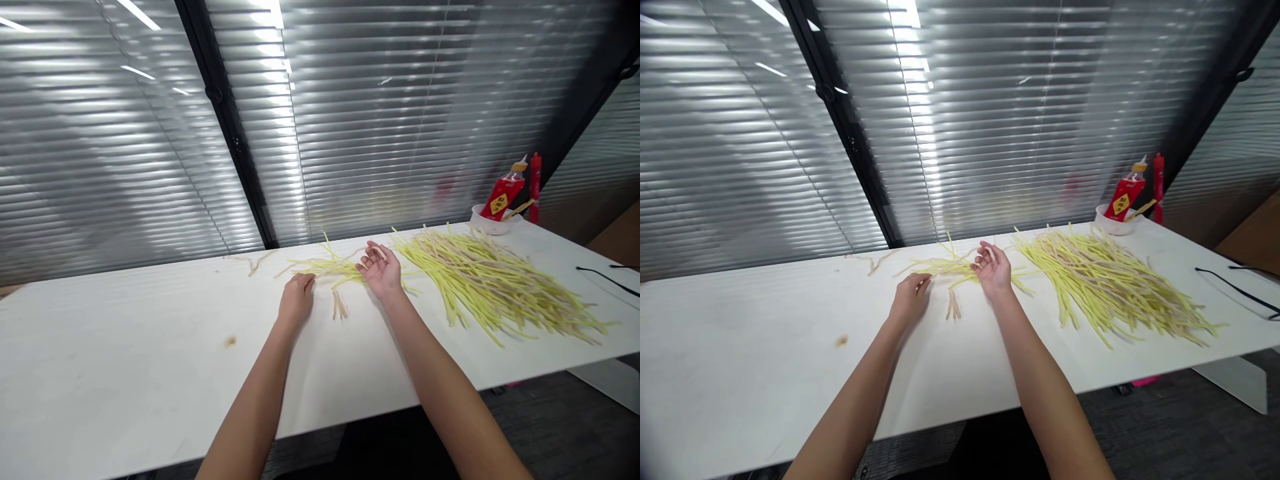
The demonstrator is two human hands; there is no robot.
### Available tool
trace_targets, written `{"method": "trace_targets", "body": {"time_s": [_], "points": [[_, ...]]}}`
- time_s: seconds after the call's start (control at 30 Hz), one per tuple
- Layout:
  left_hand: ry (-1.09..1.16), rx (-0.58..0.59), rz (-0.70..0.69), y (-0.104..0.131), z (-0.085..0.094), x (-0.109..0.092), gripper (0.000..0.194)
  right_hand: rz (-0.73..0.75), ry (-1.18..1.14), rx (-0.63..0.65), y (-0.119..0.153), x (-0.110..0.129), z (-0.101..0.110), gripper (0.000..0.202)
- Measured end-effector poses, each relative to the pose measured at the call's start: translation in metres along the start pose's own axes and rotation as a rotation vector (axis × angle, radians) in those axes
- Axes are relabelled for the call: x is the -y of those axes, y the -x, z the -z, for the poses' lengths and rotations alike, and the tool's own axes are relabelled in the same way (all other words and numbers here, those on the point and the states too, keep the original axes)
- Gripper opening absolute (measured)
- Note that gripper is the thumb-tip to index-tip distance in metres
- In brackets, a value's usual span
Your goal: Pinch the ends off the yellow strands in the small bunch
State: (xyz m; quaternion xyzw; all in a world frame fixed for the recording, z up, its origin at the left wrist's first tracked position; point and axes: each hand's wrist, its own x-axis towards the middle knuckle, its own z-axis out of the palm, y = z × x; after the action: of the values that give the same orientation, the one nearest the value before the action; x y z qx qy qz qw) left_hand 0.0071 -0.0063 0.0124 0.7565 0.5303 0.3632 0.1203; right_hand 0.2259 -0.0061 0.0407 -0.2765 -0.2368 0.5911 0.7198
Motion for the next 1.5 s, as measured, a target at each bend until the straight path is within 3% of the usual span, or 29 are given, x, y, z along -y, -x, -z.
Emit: {"method": "trace_targets", "body": {"time_s": [0.1,0.3,0.53,0.67,1.07,1.5], "points": [[0.163,-0.018,0.136,-0.001,-0.001,-0.002,0.024,-0.012,0.028,0.055,0.003,-0.002,-0.003,0.019],[0.607,0.115,0.371,0.001,0.001,-0.016,0.035,-0.061,0.234,0.185,0.009,-0.019,-0.009,0.031],[0.911,0.253,0.44,0.005,0.007,-0.029,0.041,-0.069,0.446,0.366,0.013,-0.035,-0.008,0.034],[1.023,0.323,0.476,0.006,0.009,-0.034,0.043,-0.048,0.494,0.413,0.013,-0.038,-0.008,0.038],[1.218,0.508,0.583,0.008,0.004,-0.029,0.035,-0.06,0.507,0.39,0.016,-0.038,-0.011,0.042],[1.35,0.404,0.607,0.008,0.005,-0.036,0.03,-0.05,0.472,0.435,0.015,-0.041,-0.009,0.04]]}}
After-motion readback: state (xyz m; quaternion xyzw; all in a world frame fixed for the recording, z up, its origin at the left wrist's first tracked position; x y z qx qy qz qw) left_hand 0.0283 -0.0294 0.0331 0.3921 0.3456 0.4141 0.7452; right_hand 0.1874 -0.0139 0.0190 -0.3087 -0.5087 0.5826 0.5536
